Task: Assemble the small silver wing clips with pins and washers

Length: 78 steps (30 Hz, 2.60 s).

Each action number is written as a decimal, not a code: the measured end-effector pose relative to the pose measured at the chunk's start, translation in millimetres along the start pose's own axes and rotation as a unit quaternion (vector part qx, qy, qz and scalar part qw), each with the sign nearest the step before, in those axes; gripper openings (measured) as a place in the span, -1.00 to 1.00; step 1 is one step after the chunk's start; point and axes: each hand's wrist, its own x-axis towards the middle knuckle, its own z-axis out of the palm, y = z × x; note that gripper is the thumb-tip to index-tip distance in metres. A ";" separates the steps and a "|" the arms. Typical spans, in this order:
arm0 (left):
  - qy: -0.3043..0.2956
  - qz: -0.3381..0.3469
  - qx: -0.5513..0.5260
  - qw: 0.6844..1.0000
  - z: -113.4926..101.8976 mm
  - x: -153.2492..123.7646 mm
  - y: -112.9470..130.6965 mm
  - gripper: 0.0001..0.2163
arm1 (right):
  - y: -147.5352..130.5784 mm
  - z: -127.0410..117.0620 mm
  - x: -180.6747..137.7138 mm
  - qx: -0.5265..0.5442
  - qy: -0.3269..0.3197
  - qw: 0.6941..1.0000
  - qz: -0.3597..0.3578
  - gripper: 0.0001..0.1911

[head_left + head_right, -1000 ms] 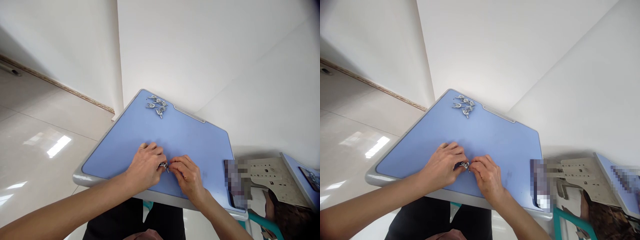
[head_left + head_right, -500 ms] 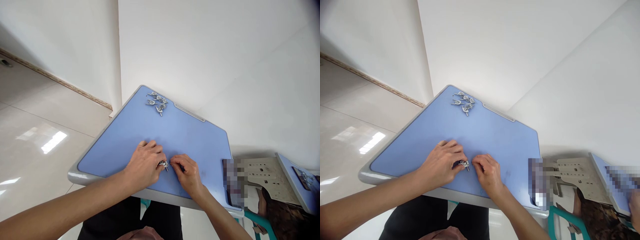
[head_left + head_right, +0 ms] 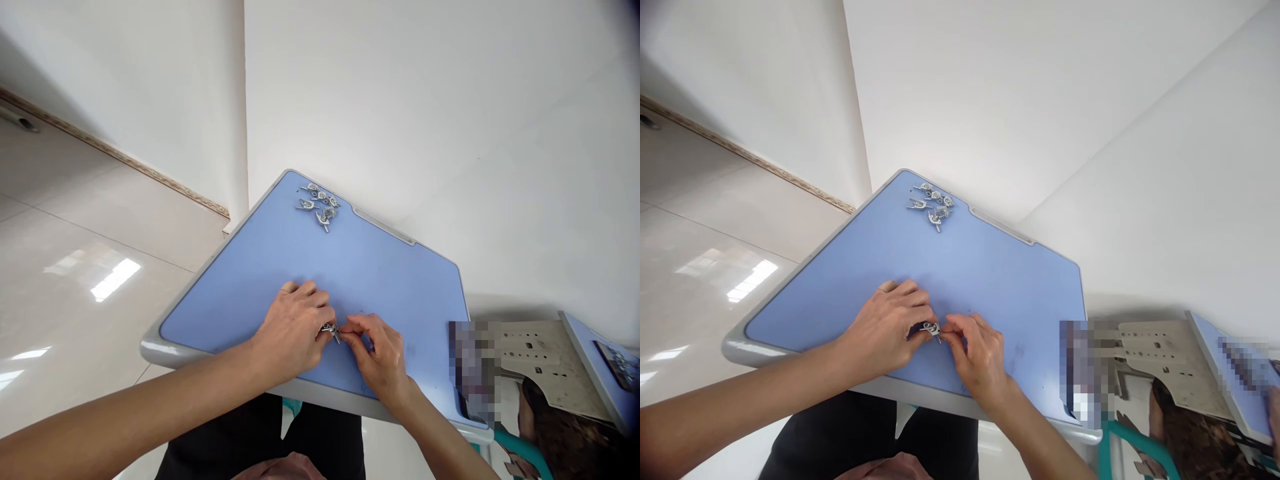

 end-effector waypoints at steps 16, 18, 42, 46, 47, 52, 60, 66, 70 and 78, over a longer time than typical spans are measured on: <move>-0.003 0.012 0.015 1.000 0.1 0.7 -1.1 -0.94 | -11.7 -25.9 37.1 -0.121 -0.204 0.972 0.006 -0.82; -0.007 0.013 0.016 1.000 -0.1 0.9 -1.5 -0.93 | -12.5 -27.5 47.7 -0.104 -0.246 0.963 0.045 -0.82; -0.003 0.020 0.017 1.000 -0.2 -1.0 -3.1 -0.91 | -6.5 -22.7 83.5 0.203 -0.387 0.807 0.398 -0.93; -0.004 0.012 0.006 1.000 -0.8 -1.2 -2.7 -0.90 | -6.3 -23.1 82.8 0.197 -0.386 0.791 0.432 -0.91; -0.004 0.010 0.004 1.000 -1.0 -1.2 -2.5 -0.90 | -6.7 -23.7 81.9 0.198 -0.380 0.792 0.435 -0.91; -0.006 0.012 0.006 1.000 -1.1 -0.8 -2.7 -0.91 | -9.5 -27.5 76.9 0.210 -0.354 0.801 0.435 -0.94; -0.004 0.012 0.014 1.000 0.0 -2.1 -4.2 -0.91 | -5.5 -26.1 76.0 0.225 -0.369 0.797 0.422 -0.96; -0.012 0.006 0.014 1.000 0.7 -0.6 -4.8 -0.92 | -7.8 -28.8 80.0 0.214 -0.386 0.784 0.436 -0.91; -0.016 0.004 0.014 1.000 0.2 -0.2 -4.3 -0.93 | -5.9 -31.6 79.9 0.211 -0.394 0.780 0.437 -0.90; -0.010 0.006 0.015 1.000 1.0 -0.8 -5.1 -0.93 | -18.7 -29.3 69.5 0.127 -0.358 0.850 0.367 -0.94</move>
